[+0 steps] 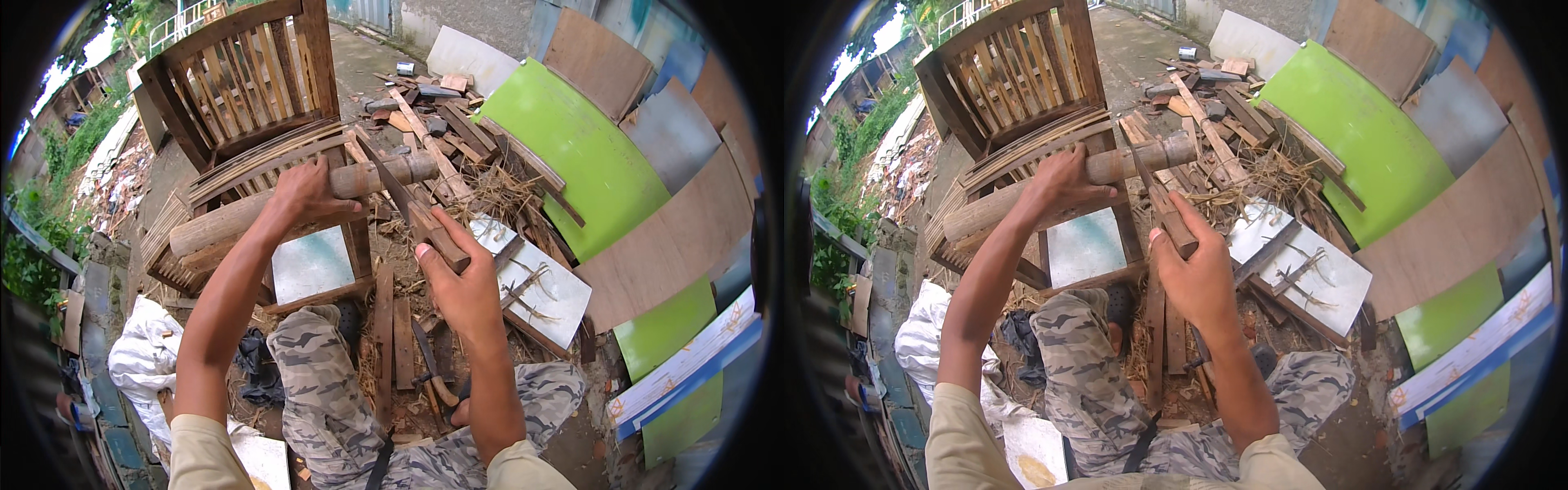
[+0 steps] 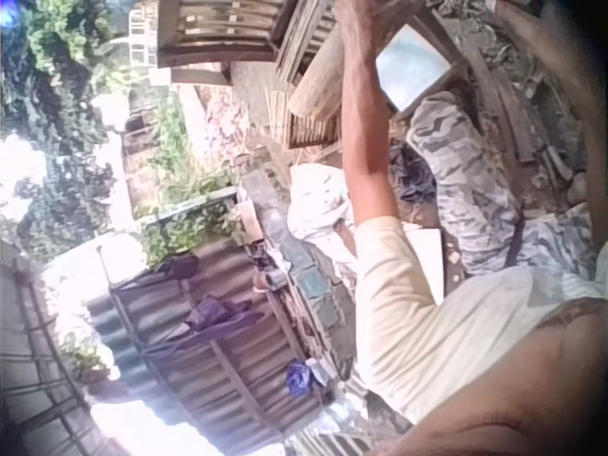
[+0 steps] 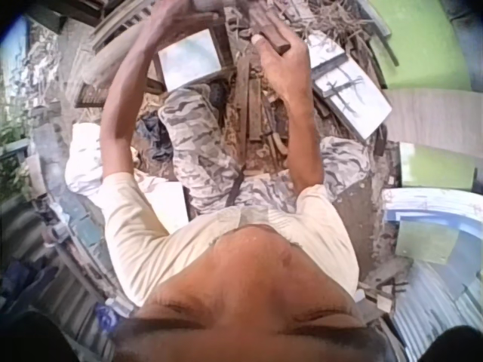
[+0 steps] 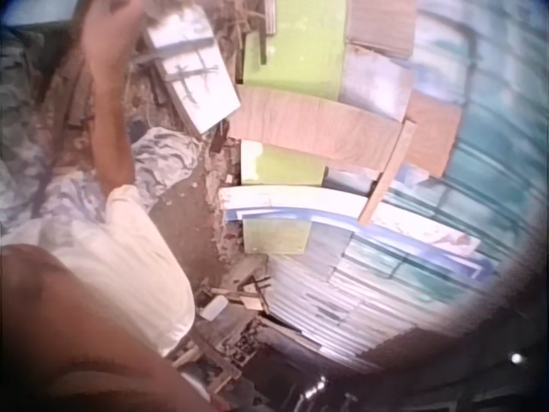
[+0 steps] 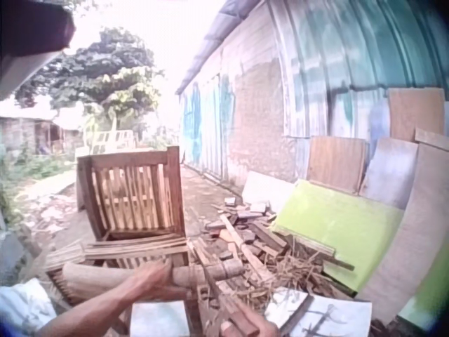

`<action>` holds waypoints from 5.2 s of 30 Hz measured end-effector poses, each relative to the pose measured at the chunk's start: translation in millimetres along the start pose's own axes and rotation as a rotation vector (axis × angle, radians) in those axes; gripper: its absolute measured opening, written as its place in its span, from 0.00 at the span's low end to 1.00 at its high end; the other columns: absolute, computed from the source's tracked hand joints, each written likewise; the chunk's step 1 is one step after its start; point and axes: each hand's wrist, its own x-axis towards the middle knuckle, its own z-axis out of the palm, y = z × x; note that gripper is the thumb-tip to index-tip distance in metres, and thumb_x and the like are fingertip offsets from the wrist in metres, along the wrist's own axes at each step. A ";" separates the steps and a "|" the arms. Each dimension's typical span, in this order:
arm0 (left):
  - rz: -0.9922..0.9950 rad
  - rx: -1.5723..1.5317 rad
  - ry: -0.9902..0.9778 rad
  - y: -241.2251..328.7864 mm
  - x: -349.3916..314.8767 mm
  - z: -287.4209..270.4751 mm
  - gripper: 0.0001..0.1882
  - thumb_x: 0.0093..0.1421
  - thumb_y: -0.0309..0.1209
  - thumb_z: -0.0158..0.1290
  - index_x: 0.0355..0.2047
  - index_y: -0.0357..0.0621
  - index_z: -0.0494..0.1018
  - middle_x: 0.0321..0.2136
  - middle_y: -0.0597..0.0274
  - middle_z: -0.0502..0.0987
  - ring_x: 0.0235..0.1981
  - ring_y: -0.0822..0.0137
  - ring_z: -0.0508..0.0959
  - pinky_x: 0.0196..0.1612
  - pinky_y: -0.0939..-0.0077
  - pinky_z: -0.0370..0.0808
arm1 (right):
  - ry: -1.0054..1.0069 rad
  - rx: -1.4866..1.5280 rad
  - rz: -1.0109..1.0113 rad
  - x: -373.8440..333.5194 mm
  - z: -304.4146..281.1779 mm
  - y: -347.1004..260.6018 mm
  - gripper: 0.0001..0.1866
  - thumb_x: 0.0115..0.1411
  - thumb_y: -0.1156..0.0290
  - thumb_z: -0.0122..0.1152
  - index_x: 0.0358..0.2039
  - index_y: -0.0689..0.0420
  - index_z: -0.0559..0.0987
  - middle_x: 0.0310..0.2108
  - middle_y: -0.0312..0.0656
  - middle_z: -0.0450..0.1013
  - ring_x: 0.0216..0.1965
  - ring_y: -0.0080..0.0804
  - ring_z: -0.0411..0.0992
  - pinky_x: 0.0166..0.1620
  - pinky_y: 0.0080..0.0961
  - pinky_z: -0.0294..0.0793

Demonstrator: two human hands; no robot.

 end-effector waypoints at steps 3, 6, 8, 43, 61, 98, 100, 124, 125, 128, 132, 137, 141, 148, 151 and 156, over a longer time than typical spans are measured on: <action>0.000 -0.045 0.052 -7.9 2.6 -6.6 0.65 0.37 0.80 0.62 0.52 0.25 0.68 0.40 0.35 0.80 0.44 0.41 0.82 0.48 0.53 0.79 | -0.004 -0.027 -0.041 2.9 3.5 -6.8 0.28 0.64 0.72 0.62 0.64 0.68 0.71 0.58 0.58 0.75 0.59 0.42 0.75 0.62 0.31 0.69; -0.047 -0.058 0.099 -13.2 6.6 6.9 0.64 0.44 0.82 0.54 0.53 0.24 0.68 0.45 0.34 0.79 0.50 0.42 0.80 0.53 0.53 0.78 | 0.022 -0.118 -0.176 10.2 13.8 14.0 0.28 0.65 0.72 0.62 0.64 0.66 0.71 0.57 0.55 0.76 0.58 0.39 0.75 0.62 0.30 0.69; -0.097 -0.106 0.148 -8.6 2.5 17.2 0.61 0.50 0.80 0.50 0.54 0.24 0.67 0.47 0.34 0.79 0.52 0.43 0.79 0.54 0.53 0.77 | 0.053 -0.145 -0.192 4.6 16.9 26.8 0.27 0.65 0.74 0.63 0.65 0.63 0.72 0.54 0.48 0.78 0.54 0.28 0.75 0.59 0.25 0.70; -0.250 -0.156 0.070 0.2 10.3 32.7 0.48 0.69 0.68 0.32 0.33 0.28 0.81 0.32 0.30 0.82 0.37 0.37 0.83 0.45 0.47 0.78 | 0.108 -0.077 -0.377 -15.0 30.7 98.3 0.29 0.62 0.78 0.56 0.65 0.64 0.71 0.58 0.53 0.76 0.56 0.32 0.76 0.58 0.25 0.73; -0.263 -0.105 -0.023 12.8 11.4 22.2 0.50 0.69 0.68 0.31 0.26 0.28 0.82 0.30 0.31 0.82 0.35 0.39 0.84 0.40 0.49 0.80 | 0.089 0.086 -0.152 -18.2 14.6 95.0 0.31 0.61 0.81 0.56 0.67 0.63 0.70 0.52 0.49 0.80 0.44 0.30 0.79 0.47 0.25 0.78; -0.252 -0.140 -0.051 11.2 9.3 18.3 0.47 0.68 0.68 0.35 0.20 0.32 0.79 0.25 0.36 0.81 0.30 0.44 0.84 0.34 0.51 0.80 | 0.131 -0.162 -0.315 -41.2 25.9 130.3 0.32 0.59 0.78 0.58 0.66 0.63 0.71 0.48 0.55 0.81 0.31 0.29 0.82 0.35 0.25 0.80; -0.246 -0.154 -0.081 13.5 8.6 22.0 0.47 0.68 0.67 0.36 0.20 0.33 0.80 0.26 0.35 0.81 0.31 0.43 0.84 0.35 0.50 0.80 | 0.177 -0.210 -0.429 -40.0 29.3 125.6 0.32 0.59 0.78 0.58 0.67 0.62 0.71 0.47 0.54 0.82 0.29 0.27 0.81 0.34 0.23 0.79; -0.080 -0.031 0.159 1.0 -6.0 30.2 0.49 0.57 0.74 0.48 0.30 0.27 0.79 0.25 0.36 0.81 0.32 0.42 0.84 0.38 0.52 0.80 | 0.123 -0.074 -0.393 -24.7 29.2 149.5 0.30 0.62 0.76 0.57 0.67 0.62 0.71 0.41 0.47 0.83 0.32 0.19 0.78 0.35 0.20 0.76; -0.084 -0.030 0.156 -0.2 -6.5 31.8 0.49 0.57 0.74 0.48 0.30 0.27 0.79 0.25 0.36 0.81 0.31 0.42 0.84 0.37 0.52 0.80 | 0.161 -0.072 -0.416 -29.5 34.4 152.7 0.30 0.62 0.76 0.57 0.67 0.62 0.71 0.41 0.47 0.83 0.31 0.19 0.77 0.35 0.20 0.76; -0.085 -0.029 0.153 -4.5 -7.8 36.8 0.49 0.56 0.75 0.49 0.30 0.27 0.79 0.24 0.37 0.81 0.29 0.42 0.84 0.35 0.52 0.80 | 0.244 -0.074 -0.447 -51.6 34.9 161.2 0.30 0.60 0.77 0.58 0.66 0.63 0.72 0.38 0.49 0.83 0.28 0.21 0.78 0.33 0.21 0.77; -0.032 -0.019 0.169 -11.3 -7.7 39.8 0.51 0.55 0.78 0.47 0.31 0.28 0.78 0.21 0.41 0.79 0.25 0.46 0.82 0.32 0.52 0.79 | 0.139 -0.092 -0.212 -96.8 16.7 161.5 0.31 0.57 0.80 0.58 0.64 0.65 0.73 0.36 0.50 0.84 0.25 0.25 0.80 0.32 0.22 0.78; 0.044 -0.033 0.168 -13.6 -4.8 40.5 0.53 0.53 0.80 0.46 0.31 0.28 0.77 0.18 0.45 0.77 0.23 0.50 0.81 0.29 0.54 0.77 | 0.132 -0.184 -0.422 -121.9 -7.6 173.9 0.32 0.55 0.82 0.58 0.63 0.67 0.74 0.35 0.51 0.84 0.22 0.27 0.79 0.30 0.22 0.78; 0.007 -0.090 0.118 -9.5 -8.6 39.9 0.49 0.55 0.75 0.49 0.33 0.29 0.77 0.20 0.41 0.78 0.26 0.46 0.82 0.33 0.53 0.77 | 0.108 -0.197 -0.343 -73.4 10.2 137.0 0.32 0.54 0.83 0.57 0.63 0.69 0.72 0.41 0.54 0.83 0.24 0.28 0.80 0.31 0.22 0.78; -0.001 -0.085 0.153 -13.0 -8.0 33.4 0.51 0.55 0.77 0.47 0.29 0.28 0.76 0.17 0.43 0.76 0.23 0.47 0.81 0.29 0.53 0.77 | 0.152 -0.159 -0.420 -120.8 0.5 178.5 0.30 0.59 0.80 0.57 0.64 0.64 0.72 0.49 0.53 0.81 0.35 0.26 0.82 0.37 0.22 0.79; 0.031 -0.085 0.219 -20.7 -6.2 39.2 0.50 0.55 0.77 0.47 0.30 0.29 0.76 0.17 0.42 0.76 0.23 0.46 0.81 0.30 0.53 0.77 | 0.144 -0.183 -0.391 -62.8 18.5 144.8 0.31 0.59 0.79 0.59 0.65 0.64 0.72 0.51 0.52 0.81 0.40 0.32 0.84 0.42 0.25 0.80; -0.013 -0.077 0.158 -12.1 -7.2 38.3 0.49 0.56 0.76 0.47 0.30 0.30 0.76 0.18 0.43 0.77 0.23 0.47 0.81 0.30 0.52 0.77 | 0.168 -0.144 -0.345 -47.8 35.6 178.3 0.32 0.57 0.80 0.59 0.65 0.63 0.73 0.43 0.58 0.82 0.30 0.32 0.84 0.33 0.24 0.79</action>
